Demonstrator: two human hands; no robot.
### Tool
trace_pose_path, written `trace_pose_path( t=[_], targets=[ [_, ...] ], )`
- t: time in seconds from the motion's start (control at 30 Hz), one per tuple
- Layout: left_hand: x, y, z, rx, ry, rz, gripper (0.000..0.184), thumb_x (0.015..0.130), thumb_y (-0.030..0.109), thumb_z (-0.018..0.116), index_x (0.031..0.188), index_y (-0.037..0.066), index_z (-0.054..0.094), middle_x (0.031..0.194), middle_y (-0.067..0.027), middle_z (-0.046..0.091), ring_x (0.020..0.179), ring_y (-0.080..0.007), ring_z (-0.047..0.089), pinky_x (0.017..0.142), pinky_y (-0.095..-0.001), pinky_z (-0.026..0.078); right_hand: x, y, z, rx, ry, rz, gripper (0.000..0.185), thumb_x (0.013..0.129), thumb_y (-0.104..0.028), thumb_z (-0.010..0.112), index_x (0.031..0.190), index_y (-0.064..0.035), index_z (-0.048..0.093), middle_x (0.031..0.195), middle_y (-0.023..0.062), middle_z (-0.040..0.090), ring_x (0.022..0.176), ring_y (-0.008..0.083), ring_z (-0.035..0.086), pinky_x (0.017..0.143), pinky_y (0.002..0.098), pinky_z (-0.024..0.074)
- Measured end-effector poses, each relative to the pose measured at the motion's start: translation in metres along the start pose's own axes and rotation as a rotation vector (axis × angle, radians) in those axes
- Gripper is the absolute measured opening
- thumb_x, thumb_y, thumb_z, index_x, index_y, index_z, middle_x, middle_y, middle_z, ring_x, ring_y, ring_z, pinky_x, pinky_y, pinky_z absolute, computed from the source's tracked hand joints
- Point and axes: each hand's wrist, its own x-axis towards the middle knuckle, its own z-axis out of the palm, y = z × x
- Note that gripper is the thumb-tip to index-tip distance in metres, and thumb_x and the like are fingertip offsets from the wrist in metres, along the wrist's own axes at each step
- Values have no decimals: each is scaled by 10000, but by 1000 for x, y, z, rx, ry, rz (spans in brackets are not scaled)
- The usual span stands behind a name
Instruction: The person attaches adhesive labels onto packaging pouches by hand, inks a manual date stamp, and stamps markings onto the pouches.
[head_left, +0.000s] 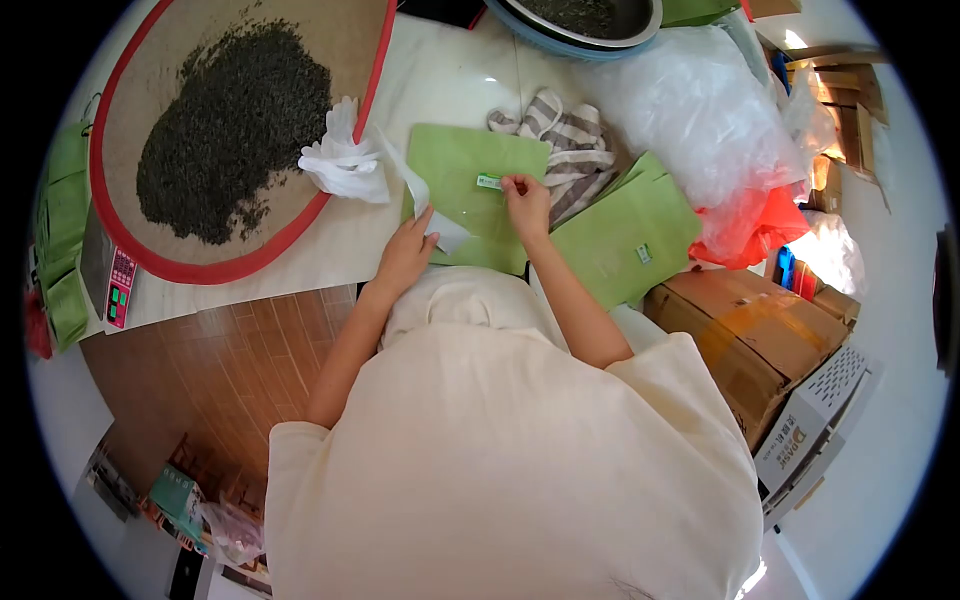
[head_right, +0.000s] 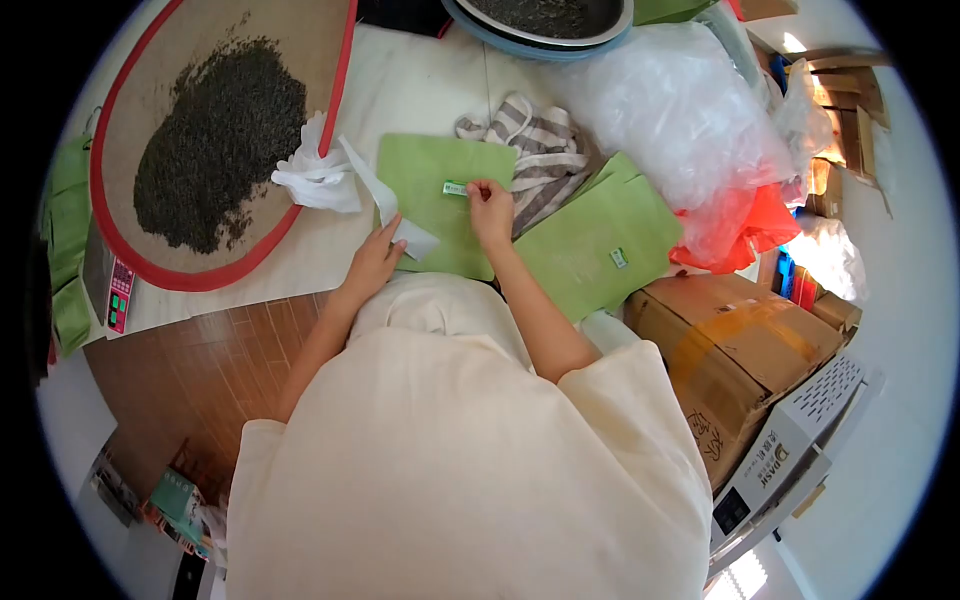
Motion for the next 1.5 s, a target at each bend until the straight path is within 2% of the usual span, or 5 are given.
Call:
trace_pose_path(
  t=[0.77,0.9,0.97,1.3,1.5],
  targets=[
    [4,-8,5,78,9,35,534,869,156,560,1350,2,387,1162,-231,528,1021,-385,532,880,-418,442,-2,-7,13,-147,185,-6,162,816,-203,657,839,-43,670,754,121,662,683,286,636,634,378,478],
    [4,-9,4,107,-20,20,553,897,173,538,1396,43,338,1166,-249,521,1028,-394,535,881,-399,435,-4,-7,16,-213,232,-63,158,819,-169,670,842,-12,662,721,107,661,624,218,620,612,328,475],
    [4,-9,4,101,-20,29,557,896,174,541,1397,42,336,1161,-250,523,1025,-395,535,879,-400,436,-5,-10,18,-275,230,-36,144,808,-200,658,825,-57,663,791,117,654,721,313,627,639,402,481],
    [6,-12,6,126,1,78,564,853,168,577,1357,4,382,1123,-221,533,975,-375,540,844,-419,452,-13,-22,21,-575,238,-235,284,727,-142,721,912,-44,530,909,112,624,837,283,607,656,407,456],
    [6,-7,0,121,-38,57,560,857,171,570,1360,13,381,1092,-214,540,958,-367,553,823,-416,463,-7,-23,5,-429,224,-49,144,830,-111,600,944,-64,526,827,152,626,743,366,603,631,448,453]
  ],
)
